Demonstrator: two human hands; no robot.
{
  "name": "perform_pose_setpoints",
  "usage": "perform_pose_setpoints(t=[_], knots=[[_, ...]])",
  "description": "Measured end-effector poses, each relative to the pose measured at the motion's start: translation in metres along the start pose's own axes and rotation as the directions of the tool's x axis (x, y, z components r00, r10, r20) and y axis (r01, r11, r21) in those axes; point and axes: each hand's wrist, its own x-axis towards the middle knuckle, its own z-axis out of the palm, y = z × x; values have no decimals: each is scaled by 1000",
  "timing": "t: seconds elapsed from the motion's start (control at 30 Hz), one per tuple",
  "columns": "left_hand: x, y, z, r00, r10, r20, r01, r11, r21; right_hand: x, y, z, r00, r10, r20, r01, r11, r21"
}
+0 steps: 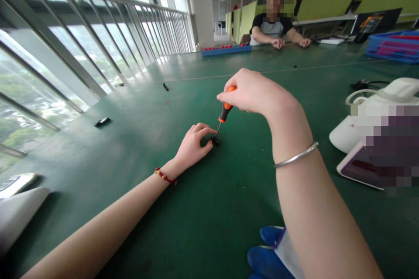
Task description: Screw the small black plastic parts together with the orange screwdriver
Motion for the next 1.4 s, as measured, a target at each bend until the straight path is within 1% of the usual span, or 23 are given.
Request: perform_pose_setpoints(t=[0.1,0.23,0.5,0.63,0.83,1.07,1.23,1.4], knots=[[0,0,0,998,22,53,-21,1000,-13,-1,1,0,1000,7,7,-7,1000,-5],[0,-1,1,999,-2,41,3,1000,-10,-1,2,0,1000,5,10,-5,1000,-20],[1,0,0,999,-16,41,17,999,-32,0,3,-1,1000,-1,4,1,999,-39],[1,0,0,999,-11,42,13,999,-37,0,2,0,1000,1,21,0,999,-45],[2,-1,0,999,-3,44,5,999,-38,-1,1,1,1000,0,7,0,999,-43],[2,-3,1,999,15,41,-14,999,-33,1,1,2,1000,18,20,-17,998,-56],[2,-3,1,999,21,46,-21,1000,-16,5,2,4,1000,-25,-1,24,994,-109],[1,-3,1,999,21,47,-22,1000,17,3,-2,5,998,-14,66,19,997,-80]])
